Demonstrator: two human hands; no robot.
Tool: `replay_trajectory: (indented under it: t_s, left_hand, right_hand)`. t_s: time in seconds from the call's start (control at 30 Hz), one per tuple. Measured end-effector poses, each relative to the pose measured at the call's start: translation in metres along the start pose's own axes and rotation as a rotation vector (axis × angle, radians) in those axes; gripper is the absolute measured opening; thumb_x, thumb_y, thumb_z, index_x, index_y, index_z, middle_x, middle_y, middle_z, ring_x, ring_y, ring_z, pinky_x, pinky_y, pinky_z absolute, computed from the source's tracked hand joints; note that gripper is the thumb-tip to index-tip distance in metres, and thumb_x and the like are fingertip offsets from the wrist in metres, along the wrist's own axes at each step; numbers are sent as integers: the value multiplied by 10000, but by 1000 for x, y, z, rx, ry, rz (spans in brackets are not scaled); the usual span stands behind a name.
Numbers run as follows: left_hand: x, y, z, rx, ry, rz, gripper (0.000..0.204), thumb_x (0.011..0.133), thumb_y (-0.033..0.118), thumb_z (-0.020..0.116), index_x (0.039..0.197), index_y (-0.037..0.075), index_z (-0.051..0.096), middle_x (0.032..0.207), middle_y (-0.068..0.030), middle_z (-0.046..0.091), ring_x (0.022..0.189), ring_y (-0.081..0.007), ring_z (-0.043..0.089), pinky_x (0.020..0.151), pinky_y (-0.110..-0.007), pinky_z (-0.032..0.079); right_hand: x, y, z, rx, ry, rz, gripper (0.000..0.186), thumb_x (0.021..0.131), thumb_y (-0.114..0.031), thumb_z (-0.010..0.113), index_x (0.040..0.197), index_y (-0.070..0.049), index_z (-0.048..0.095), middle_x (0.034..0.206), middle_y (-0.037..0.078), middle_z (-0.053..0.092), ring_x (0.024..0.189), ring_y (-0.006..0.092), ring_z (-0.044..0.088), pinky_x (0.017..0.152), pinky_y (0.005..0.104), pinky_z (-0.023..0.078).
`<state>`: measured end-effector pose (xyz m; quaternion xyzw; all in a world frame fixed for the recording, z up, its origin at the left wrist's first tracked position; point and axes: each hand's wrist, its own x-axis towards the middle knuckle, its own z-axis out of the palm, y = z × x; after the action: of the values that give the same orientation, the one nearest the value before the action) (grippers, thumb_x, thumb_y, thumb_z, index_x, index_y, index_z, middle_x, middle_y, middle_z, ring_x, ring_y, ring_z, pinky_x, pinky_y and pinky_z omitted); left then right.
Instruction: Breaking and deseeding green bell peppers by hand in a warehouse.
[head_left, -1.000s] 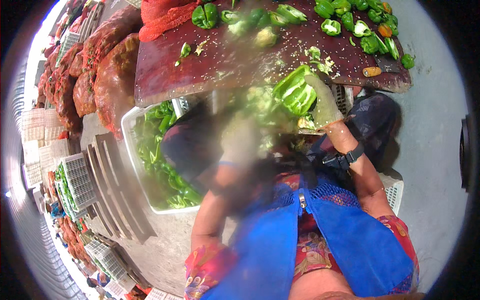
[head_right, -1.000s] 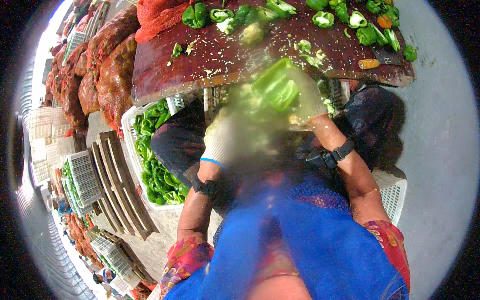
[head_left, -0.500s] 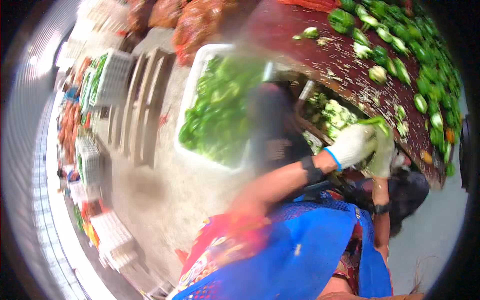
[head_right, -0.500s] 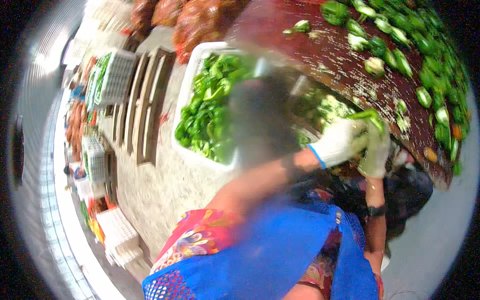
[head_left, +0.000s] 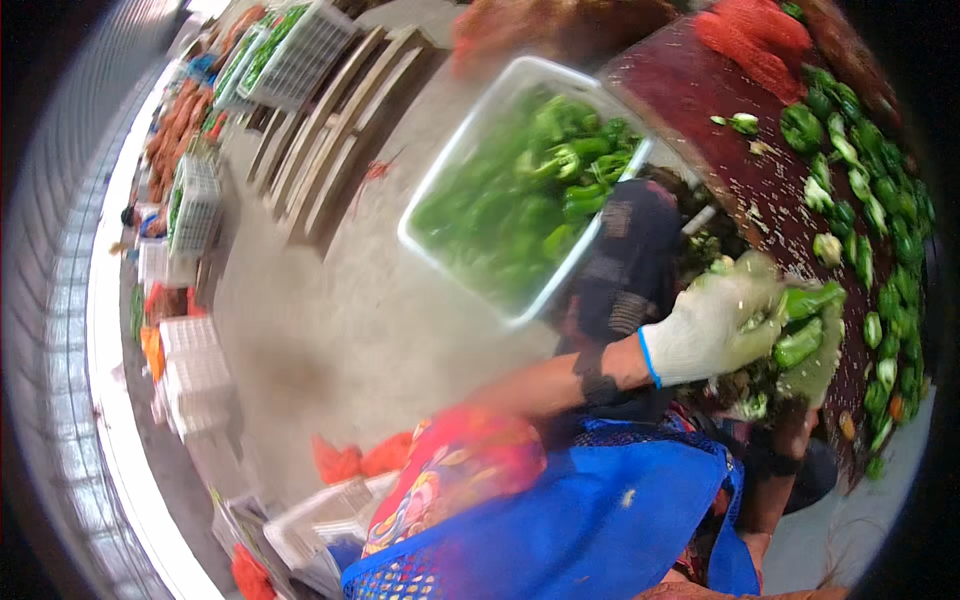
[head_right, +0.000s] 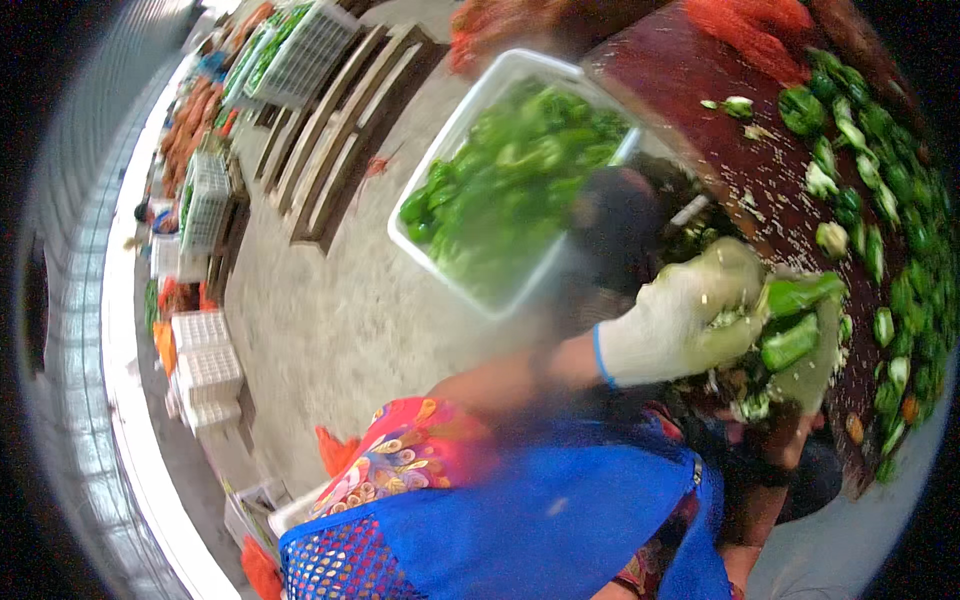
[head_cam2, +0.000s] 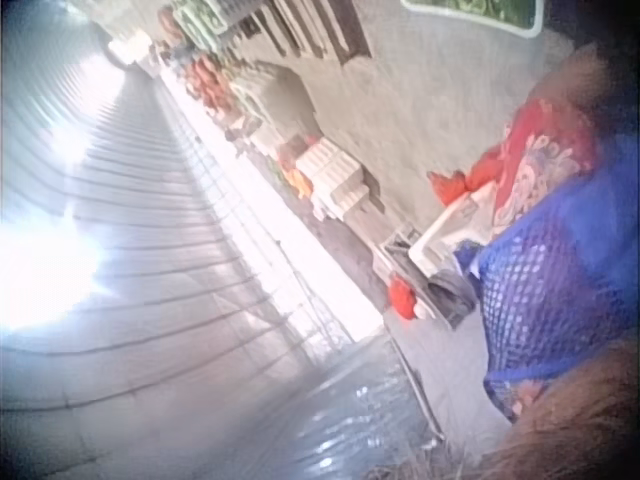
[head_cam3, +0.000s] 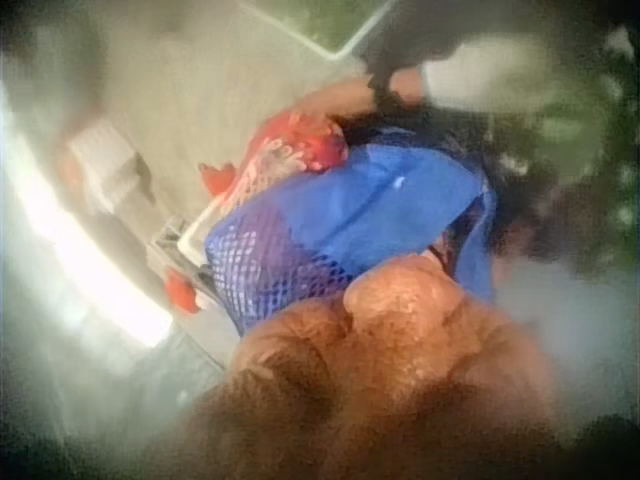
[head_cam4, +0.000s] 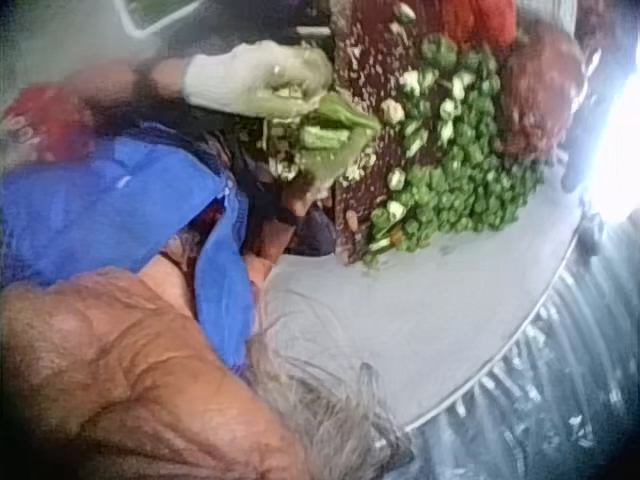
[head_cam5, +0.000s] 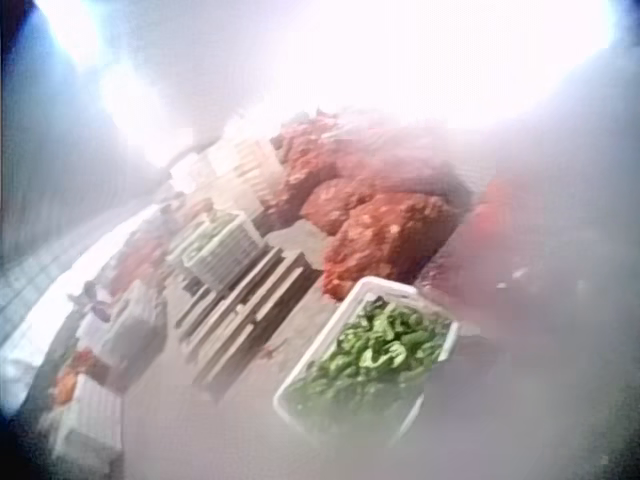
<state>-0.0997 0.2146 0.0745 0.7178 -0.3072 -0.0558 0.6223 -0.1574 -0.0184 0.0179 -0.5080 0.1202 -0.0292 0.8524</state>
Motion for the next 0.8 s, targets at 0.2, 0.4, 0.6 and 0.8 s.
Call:
replay_trajectory:
  t_s: [0.2, 0.4, 0.6, 0.8]
  left_hand:
    - [-3, -3, -17, -812, -91, -296, 876, 868, 361, 664, 1508, 3, 185, 1410, -199, 453, 1295, -280, 455, 1067, -337, 357]
    - [-32, -23, -40, -1036, -47, -394, 568, 894, 180, 604, 1401, 17, 405, 1159, -84, 588, 1019, -168, 605, 911, -300, 484]
    - [-72, -44, -65, -1676, 125, -492, 584, 910, 369, 537, 1339, -17, 450, 1206, -227, 596, 1069, -376, 627, 852, -486, 572]
    - [-83, -39, -62, -1519, 220, -483, 560, 923, 400, 522, 1322, 12, 470, 1162, -204, 608, 1007, -345, 644, 789, -454, 591]
  right_hand:
    - [23, -24, 92, -334, -345, -144, 598, 991, -403, 398, 1426, 9, 396, 1482, 154, 392, 1358, 249, 391, 1121, 391, 322]
    - [33, 6, 121, -841, -306, -226, 546, 972, -270, 479, 1407, 53, 415, 1408, 190, 474, 1258, 249, 495, 1054, 369, 401]
    - [29, -9, 140, -371, -180, -82, 588, 969, -284, 466, 1439, 50, 352, 1407, 203, 472, 1257, 283, 511, 1067, 381, 399]
    - [16, -13, 131, -854, -374, -416, 242, 854, -17, 527, 1052, -1, 665, 1344, 206, 538, 1225, 283, 545, 1045, 378, 420]
